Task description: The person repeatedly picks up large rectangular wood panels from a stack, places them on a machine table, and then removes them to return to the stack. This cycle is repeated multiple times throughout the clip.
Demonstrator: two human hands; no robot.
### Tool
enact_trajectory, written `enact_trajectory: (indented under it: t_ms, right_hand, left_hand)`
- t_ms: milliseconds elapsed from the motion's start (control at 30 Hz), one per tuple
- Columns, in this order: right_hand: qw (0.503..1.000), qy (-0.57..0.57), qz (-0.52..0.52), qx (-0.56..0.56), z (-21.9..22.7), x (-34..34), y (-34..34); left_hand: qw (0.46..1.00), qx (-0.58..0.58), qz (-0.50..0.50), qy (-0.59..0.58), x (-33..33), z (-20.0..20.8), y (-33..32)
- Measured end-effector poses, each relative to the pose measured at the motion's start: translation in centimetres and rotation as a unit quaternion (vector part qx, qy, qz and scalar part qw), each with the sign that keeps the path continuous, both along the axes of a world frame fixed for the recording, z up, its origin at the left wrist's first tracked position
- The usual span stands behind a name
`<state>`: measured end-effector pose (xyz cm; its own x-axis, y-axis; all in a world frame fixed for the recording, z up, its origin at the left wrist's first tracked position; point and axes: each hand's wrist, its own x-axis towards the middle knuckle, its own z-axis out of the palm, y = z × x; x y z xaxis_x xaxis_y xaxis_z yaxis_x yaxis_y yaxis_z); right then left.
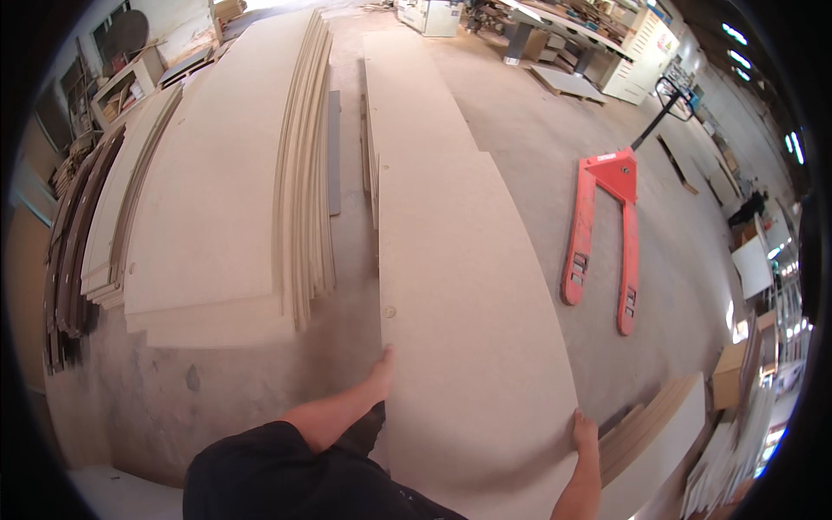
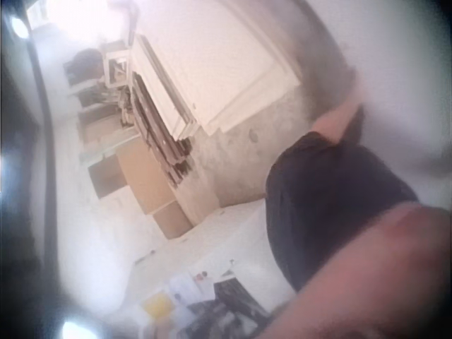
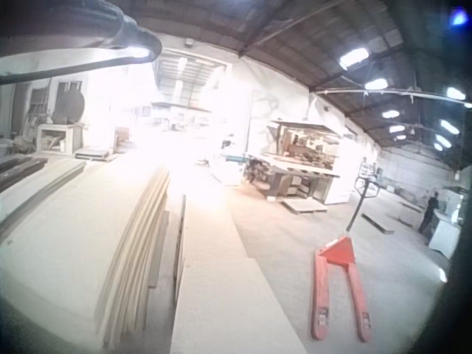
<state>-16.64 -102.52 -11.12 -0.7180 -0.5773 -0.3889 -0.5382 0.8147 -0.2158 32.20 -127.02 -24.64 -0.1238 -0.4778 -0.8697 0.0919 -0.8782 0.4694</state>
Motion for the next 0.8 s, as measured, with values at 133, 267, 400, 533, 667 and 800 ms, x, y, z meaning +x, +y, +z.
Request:
enact_trajectory:
  t_ms: [133,267,400,533,667,800]
  right_hand:
    - [0.997,-0.039,-0.061,0.039,-4.9,-2.2,5.1]
    - [0.990,-0.052,-0.107,0.076,-8.8,-2.5,10.4]
    - [0.990,-0.072,-0.101,0.068,-9.6,-2.2,10.3]
    - [0.990,-0.094,-0.107,-0.014,-8.1,-2.9,8.4]
    - [1.000,-0.005,-0.009,0.018,-6.5,-4.2,7.3]
    - [0.997,-0.016,-0.073,0.032,-5.4,-4.8,5.7]
  left_hand:
    - [0.998,-0.038,0.023,-0.049,-0.4,1.4,-2.7]
    - [0.997,0.037,0.054,-0.040,0.3,0.4,-6.2]
    - [0.998,0.001,0.058,0.003,1.4,0.4,-4.4]
    - [0.984,0.096,-0.013,0.147,1.9,3.4,6.7]
    - [0.959,0.246,-0.082,0.110,1.1,3.2,14.4]
    - [0.979,0.171,-0.106,0.042,0.0,2.2,15.4]
